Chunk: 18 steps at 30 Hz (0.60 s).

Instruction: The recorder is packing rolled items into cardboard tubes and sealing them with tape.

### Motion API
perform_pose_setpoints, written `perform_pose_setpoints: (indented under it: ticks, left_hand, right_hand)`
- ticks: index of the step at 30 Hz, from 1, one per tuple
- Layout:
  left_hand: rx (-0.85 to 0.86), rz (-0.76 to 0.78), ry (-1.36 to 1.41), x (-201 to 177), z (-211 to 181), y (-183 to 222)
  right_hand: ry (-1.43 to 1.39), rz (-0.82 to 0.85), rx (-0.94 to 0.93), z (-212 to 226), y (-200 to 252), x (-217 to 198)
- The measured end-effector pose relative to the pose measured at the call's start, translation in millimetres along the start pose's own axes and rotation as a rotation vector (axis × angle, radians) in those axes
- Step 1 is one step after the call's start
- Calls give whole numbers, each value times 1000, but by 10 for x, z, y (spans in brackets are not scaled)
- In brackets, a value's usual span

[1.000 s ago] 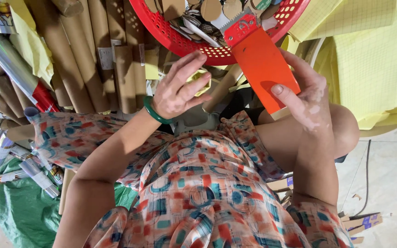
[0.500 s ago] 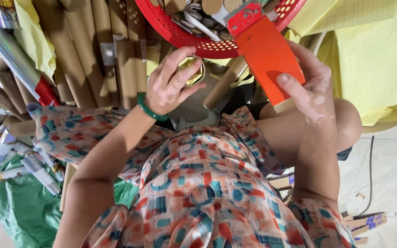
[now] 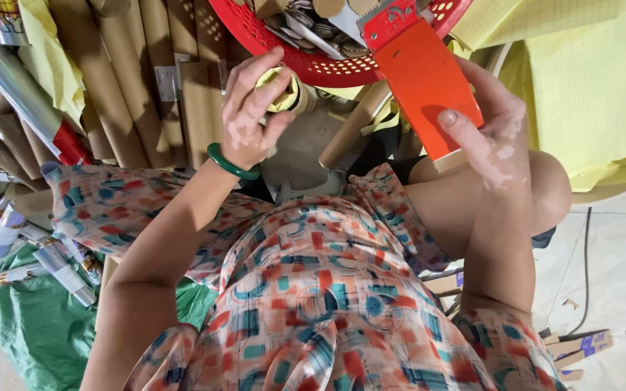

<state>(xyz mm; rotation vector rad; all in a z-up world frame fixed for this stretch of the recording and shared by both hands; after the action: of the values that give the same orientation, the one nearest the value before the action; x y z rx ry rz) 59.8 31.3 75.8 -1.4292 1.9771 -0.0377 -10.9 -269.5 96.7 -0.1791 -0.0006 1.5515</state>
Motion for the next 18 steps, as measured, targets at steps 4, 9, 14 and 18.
perform_pose_setpoints:
  ticks: [4,9,14,18]
  left_hand:
    - [-209,54,286,-7,-42,-92]
    - [-536,161,599,271,383,131]
    - [-659,219,502,201,422,-96]
    - [-786,230,587,121,708,-148]
  right_hand:
    - [92,-6,-10,-39,-2,-47]
    - [85,11,-9,1,-27,-37]
    - [281,62,-59,-19,-260,-48]
    - [595,202,-307,-31,-627,100]
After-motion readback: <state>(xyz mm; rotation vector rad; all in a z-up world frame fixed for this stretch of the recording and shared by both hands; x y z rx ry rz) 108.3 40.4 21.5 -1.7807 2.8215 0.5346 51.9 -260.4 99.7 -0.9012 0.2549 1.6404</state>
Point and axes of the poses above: each hand's wrist, its own y-axis away from the middle knuckle, its own x-axis out of the palm, z = x × y, the point moved 8 cm from there along -y, towards the middle knuckle, and after that the axes turned 13 degrees about -x, right-handed, at the moved point
